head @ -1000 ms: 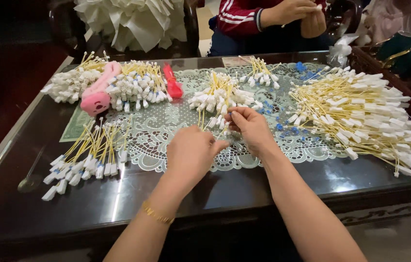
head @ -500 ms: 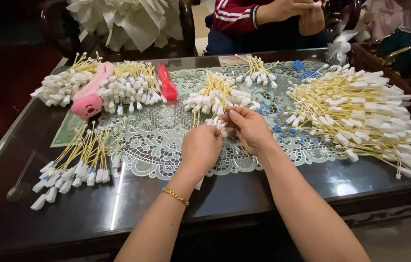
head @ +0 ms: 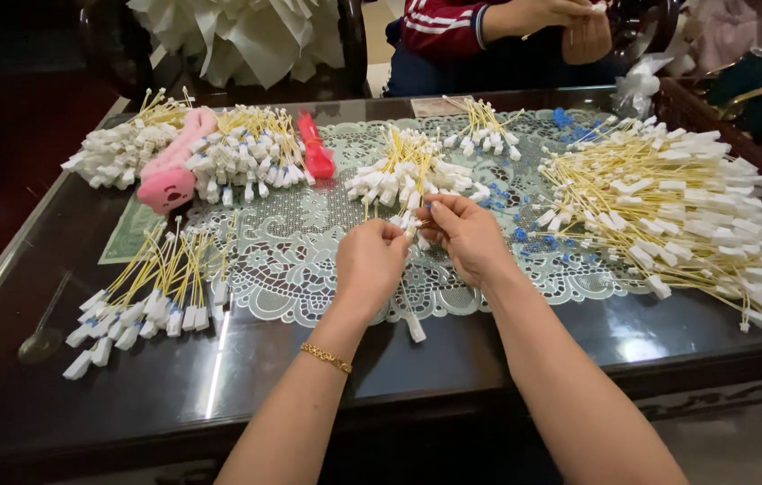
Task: Assemble small white components onto yellow sticks.
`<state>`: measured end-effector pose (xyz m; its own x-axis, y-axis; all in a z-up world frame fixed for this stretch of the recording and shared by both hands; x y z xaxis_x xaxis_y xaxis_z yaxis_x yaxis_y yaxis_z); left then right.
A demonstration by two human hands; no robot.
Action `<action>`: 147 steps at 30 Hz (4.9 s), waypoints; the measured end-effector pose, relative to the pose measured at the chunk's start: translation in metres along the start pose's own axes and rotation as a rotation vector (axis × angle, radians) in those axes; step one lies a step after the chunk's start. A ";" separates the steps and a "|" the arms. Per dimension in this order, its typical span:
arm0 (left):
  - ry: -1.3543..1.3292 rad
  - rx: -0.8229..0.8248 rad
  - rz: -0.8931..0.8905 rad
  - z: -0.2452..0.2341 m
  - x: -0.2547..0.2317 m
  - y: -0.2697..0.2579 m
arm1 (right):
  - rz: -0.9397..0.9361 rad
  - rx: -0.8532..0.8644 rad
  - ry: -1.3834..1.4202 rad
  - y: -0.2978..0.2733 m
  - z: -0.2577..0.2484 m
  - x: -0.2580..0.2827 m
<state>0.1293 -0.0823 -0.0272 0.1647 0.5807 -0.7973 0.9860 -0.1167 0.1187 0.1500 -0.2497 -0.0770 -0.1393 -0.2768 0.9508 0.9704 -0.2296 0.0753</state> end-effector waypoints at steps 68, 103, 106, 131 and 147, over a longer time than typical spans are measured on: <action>-1.009 0.154 -0.386 -0.027 0.021 -0.150 | -0.059 -0.251 -0.230 -0.197 0.039 0.029; -1.020 0.110 -0.360 -0.022 0.031 -0.148 | -0.227 0.012 -0.289 -0.201 0.052 0.026; -1.074 0.107 -0.323 -0.020 0.033 -0.147 | -0.246 0.046 -0.244 -0.200 0.052 0.026; -0.627 -0.119 -0.031 -0.086 0.023 -0.138 | -0.427 0.142 -0.547 -0.181 0.061 0.066; 1.030 -0.614 0.142 -0.164 0.124 -0.082 | -0.471 0.256 -1.782 -0.030 -0.012 0.029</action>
<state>0.0728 0.1315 -0.0382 -0.0611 0.9964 0.0588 0.7586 0.0080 0.6515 0.1141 -0.2620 -0.0549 -0.1906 0.9815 -0.0175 0.9442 0.1881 0.2702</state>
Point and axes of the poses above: each hand's wrist, its own y-axis towards the middle knuckle, its own z-axis out of the palm, x = y × z, the point moved 5 cm from there along y, towards the middle knuckle, and after that the axes turned 2 degrees about -x, right-handed, at the moved point
